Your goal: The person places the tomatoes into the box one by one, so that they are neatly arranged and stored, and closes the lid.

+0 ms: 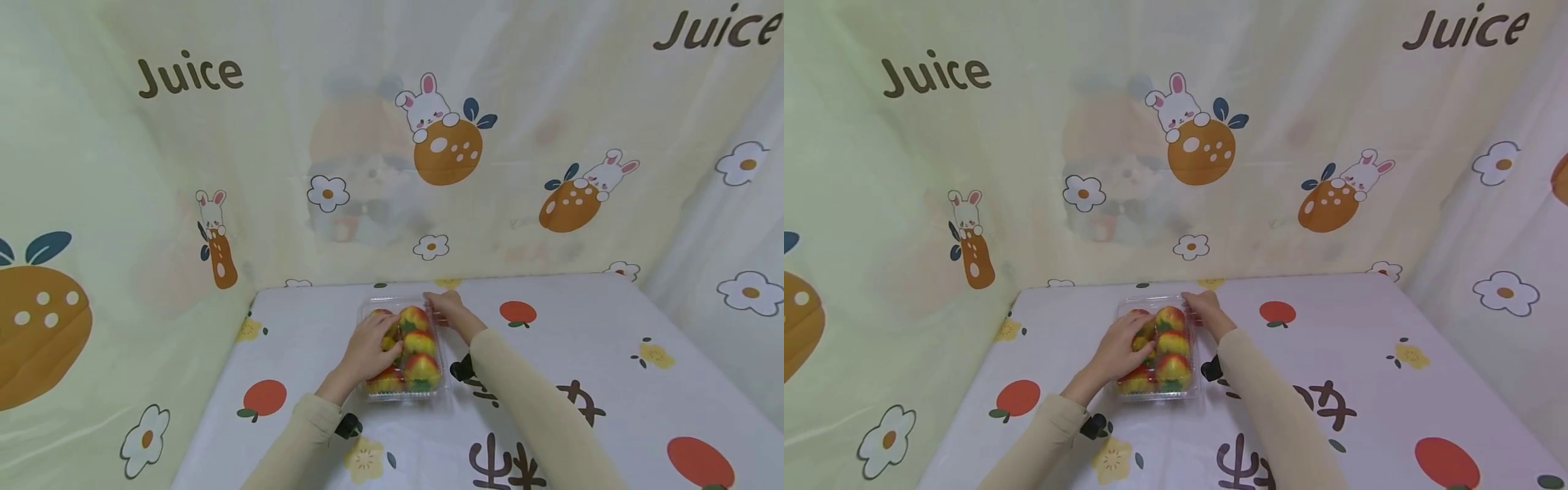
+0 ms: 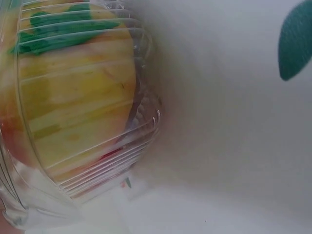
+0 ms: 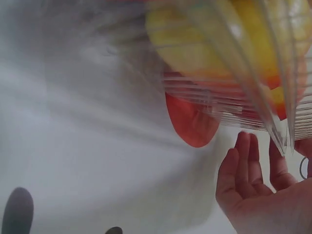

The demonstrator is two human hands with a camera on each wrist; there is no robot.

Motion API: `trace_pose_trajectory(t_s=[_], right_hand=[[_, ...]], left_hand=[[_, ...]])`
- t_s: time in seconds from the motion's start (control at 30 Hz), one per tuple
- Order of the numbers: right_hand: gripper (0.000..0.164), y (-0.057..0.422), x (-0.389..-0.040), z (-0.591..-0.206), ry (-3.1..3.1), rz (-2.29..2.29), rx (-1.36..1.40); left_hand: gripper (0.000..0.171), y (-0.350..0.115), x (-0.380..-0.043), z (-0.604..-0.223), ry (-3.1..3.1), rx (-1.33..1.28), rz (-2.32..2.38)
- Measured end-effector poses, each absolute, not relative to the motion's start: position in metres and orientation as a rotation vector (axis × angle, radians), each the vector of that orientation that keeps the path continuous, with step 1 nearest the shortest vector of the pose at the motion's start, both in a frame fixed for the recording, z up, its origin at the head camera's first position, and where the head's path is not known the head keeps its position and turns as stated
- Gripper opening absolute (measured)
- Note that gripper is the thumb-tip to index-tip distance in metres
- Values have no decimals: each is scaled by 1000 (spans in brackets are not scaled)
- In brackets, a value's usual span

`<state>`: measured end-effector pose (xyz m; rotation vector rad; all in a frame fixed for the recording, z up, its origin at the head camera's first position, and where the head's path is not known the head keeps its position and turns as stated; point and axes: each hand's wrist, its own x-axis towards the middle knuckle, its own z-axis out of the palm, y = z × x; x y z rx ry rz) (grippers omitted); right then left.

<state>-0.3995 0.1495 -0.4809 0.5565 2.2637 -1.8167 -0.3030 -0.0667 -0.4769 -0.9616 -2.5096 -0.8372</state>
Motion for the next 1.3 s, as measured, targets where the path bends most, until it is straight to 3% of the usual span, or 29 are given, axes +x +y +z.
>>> trace_pose_trajectory(t_s=[0.23, 0.87, 1.3], right_hand=[[34, 152, -401, -483, 2299, -1747, 621], [32, 153, -401, -492, 2374, -1796, 653], [51, 165, -384, -480, 2443, -1708, 345]], left_hand=[[50, -66, -304, -479, -2529, -940, -816], [53, -62, -303, -476, -2551, -958, -818], [50, -73, -306, -471, -2537, -906, -843]])
